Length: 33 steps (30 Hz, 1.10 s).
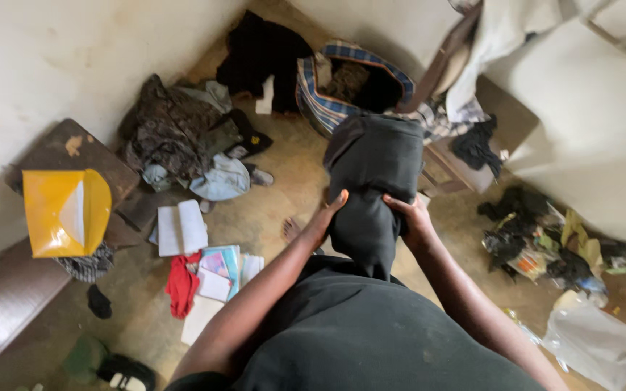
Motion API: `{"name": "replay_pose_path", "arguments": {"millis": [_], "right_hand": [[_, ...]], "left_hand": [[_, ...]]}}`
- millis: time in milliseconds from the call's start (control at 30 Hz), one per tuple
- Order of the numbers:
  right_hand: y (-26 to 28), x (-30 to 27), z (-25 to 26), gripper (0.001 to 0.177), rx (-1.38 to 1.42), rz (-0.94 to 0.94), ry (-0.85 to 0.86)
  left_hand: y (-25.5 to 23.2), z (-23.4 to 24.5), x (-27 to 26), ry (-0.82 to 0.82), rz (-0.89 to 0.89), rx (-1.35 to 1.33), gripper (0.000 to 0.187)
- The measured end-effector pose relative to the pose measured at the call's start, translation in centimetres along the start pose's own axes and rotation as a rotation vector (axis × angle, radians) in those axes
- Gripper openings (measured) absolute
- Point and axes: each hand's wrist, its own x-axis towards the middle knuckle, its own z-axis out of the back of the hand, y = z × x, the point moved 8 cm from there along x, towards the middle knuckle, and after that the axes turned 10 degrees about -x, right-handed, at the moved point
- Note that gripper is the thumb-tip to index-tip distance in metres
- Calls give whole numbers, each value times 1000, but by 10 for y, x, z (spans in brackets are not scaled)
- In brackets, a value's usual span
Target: The person picks up several garments from the floor, shakes them out to identify them, and places them into a large laundry bag.
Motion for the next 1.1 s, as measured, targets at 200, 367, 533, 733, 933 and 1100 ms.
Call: {"name": "replay_pose_path", "arguments": {"millis": [200,367,533,733,933,1100], "right_hand": [[-10,74,-54,52,221,-255,109],[-5,108,-104,60,251,-331,211],[9,128,-138,71,249,-531,244],[21,198,-138,67,220,-583,175],[25,330,-111,54,361,-573,178],[-41,487,-34,44,493,-397,100]], "left_hand": [[-62,21,26,194,147,45,95],[-109,52,53,134,62,11,75],[-121,75,81,75,139,-74,66],[-151,72,137,62,195,-18,65],[-188,66,259,-32,150,219,74],[-171,89,400,-185,166,721,81]]}}
